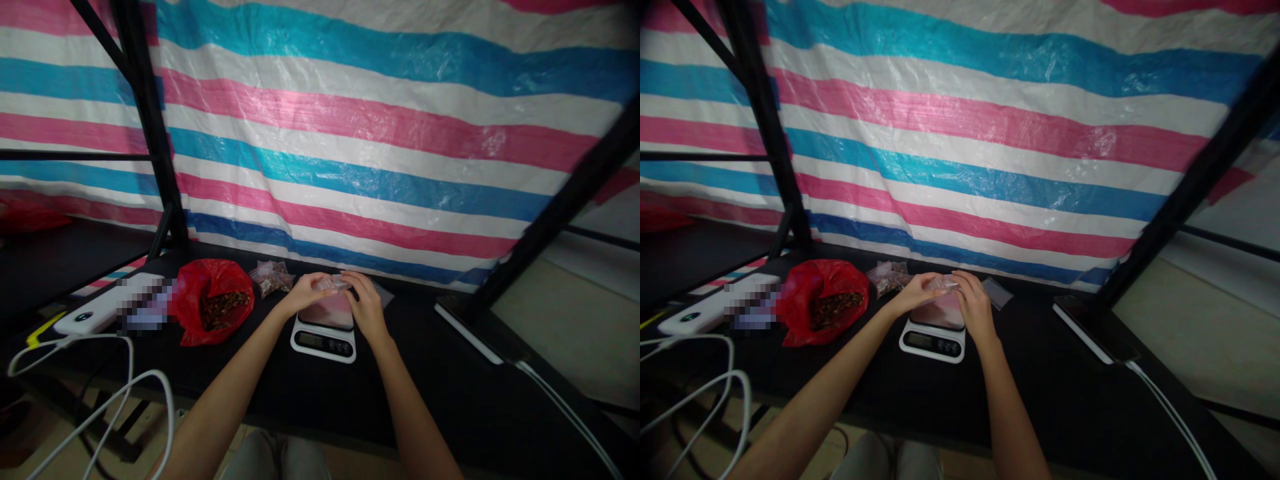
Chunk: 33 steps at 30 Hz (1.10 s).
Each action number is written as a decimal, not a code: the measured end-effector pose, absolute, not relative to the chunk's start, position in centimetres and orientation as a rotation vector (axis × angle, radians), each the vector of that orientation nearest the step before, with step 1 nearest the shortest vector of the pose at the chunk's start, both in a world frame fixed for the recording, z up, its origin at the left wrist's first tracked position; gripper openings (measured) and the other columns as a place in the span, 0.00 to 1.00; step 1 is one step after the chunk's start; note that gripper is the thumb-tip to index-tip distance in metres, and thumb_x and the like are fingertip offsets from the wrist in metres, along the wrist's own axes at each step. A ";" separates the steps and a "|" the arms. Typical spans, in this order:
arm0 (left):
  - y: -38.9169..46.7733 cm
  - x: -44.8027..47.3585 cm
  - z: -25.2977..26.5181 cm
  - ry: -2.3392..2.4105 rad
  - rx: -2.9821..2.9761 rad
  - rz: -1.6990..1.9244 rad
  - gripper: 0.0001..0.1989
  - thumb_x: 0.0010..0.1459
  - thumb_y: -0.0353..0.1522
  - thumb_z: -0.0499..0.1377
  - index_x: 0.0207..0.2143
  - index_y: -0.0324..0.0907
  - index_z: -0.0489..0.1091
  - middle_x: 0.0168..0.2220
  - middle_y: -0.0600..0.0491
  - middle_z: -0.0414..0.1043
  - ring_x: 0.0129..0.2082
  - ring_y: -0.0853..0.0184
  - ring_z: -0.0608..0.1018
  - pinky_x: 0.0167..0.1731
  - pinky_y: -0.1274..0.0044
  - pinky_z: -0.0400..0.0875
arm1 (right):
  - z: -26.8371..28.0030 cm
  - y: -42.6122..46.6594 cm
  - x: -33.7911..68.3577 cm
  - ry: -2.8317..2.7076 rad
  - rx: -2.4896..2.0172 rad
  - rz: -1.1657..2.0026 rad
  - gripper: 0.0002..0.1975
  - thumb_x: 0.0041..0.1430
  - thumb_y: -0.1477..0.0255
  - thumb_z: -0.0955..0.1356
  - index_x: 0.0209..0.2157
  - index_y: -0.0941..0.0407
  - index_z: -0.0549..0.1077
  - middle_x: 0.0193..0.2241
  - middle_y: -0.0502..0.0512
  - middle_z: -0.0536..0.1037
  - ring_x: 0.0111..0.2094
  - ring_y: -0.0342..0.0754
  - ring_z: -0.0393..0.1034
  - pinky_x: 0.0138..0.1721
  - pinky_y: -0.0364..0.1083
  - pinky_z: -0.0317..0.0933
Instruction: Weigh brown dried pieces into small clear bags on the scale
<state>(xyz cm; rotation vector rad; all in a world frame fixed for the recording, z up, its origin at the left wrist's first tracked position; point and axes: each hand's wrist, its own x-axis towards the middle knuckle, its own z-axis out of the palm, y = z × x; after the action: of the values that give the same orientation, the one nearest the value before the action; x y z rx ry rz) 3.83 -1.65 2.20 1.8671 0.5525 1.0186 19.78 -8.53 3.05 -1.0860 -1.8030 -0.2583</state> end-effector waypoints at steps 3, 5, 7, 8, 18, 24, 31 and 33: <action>-1.8 3.8 2.3 0.548 1.885 1.009 0.19 0.45 0.39 0.61 0.37 0.34 0.70 0.33 0.51 0.72 0.35 0.66 0.72 0.40 0.75 0.65 | 3.2 -8.9 19.5 -1.835 -1.088 -0.312 0.14 0.58 0.76 0.58 0.42 0.53 0.69 0.44 0.56 0.70 0.48 0.49 0.63 0.50 0.52 0.58; -2.0 3.8 2.4 0.547 1.885 1.004 0.19 0.45 0.39 0.61 0.37 0.35 0.70 0.33 0.51 0.72 0.35 0.66 0.71 0.40 0.75 0.65 | 3.2 -9.1 19.5 -1.856 -1.090 -0.341 0.15 0.58 0.77 0.57 0.43 0.53 0.69 0.45 0.56 0.70 0.49 0.49 0.62 0.50 0.53 0.59; -2.1 3.8 2.6 0.542 1.876 0.990 0.19 0.45 0.39 0.61 0.37 0.35 0.70 0.33 0.51 0.72 0.35 0.67 0.71 0.40 0.75 0.65 | 3.2 -9.1 19.5 -1.874 -1.090 -0.370 0.16 0.59 0.77 0.56 0.44 0.53 0.69 0.45 0.56 0.70 0.49 0.49 0.62 0.50 0.53 0.59; -2.2 3.8 2.6 0.538 1.872 0.985 0.19 0.46 0.39 0.61 0.37 0.35 0.70 0.34 0.51 0.72 0.35 0.67 0.71 0.39 0.75 0.65 | 3.2 -9.1 19.6 -1.881 -1.093 -0.384 0.16 0.59 0.77 0.56 0.45 0.53 0.68 0.45 0.56 0.70 0.50 0.50 0.62 0.50 0.53 0.59; -2.0 3.9 2.2 0.635 2.064 1.047 0.21 0.44 0.40 0.61 0.40 0.37 0.70 0.37 0.49 0.73 0.37 0.64 0.73 0.41 0.75 0.65 | 2.8 -8.8 20.0 -1.765 -1.180 -0.436 0.15 0.58 0.77 0.58 0.46 0.54 0.66 0.46 0.57 0.68 0.49 0.48 0.60 0.51 0.51 0.57; -3.0 4.8 2.1 0.707 2.344 1.119 0.27 0.43 0.41 0.62 0.46 0.42 0.66 0.45 0.48 0.70 0.45 0.61 0.69 0.50 0.69 0.58 | 2.5 -8.6 20.1 -1.680 -1.230 -0.422 0.15 0.59 0.75 0.57 0.45 0.53 0.66 0.45 0.56 0.68 0.48 0.50 0.61 0.50 0.53 0.56; -3.4 3.8 3.0 0.913 2.403 1.114 0.30 0.53 0.44 0.53 0.56 0.46 0.52 0.56 0.48 0.57 0.56 0.60 0.57 0.56 0.58 0.31 | 2.7 -8.7 20.2 -1.594 -1.274 -0.427 0.17 0.58 0.71 0.59 0.51 0.54 0.62 0.45 0.59 0.67 0.48 0.52 0.60 0.49 0.54 0.58; -3.6 3.2 3.6 1.003 2.360 1.203 0.22 0.56 0.41 0.51 0.52 0.48 0.58 0.54 0.50 0.60 0.55 0.62 0.59 0.57 0.59 0.31 | 2.9 -8.7 20.1 -1.582 -1.286 -0.395 0.20 0.58 0.69 0.60 0.53 0.53 0.60 0.45 0.59 0.66 0.48 0.52 0.60 0.48 0.54 0.58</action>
<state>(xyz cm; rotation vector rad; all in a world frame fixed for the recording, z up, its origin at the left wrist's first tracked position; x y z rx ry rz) 3.22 -3.64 3.59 2.3600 1.0031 1.2032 20.12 -8.74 2.93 -1.2861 -1.5820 -0.3945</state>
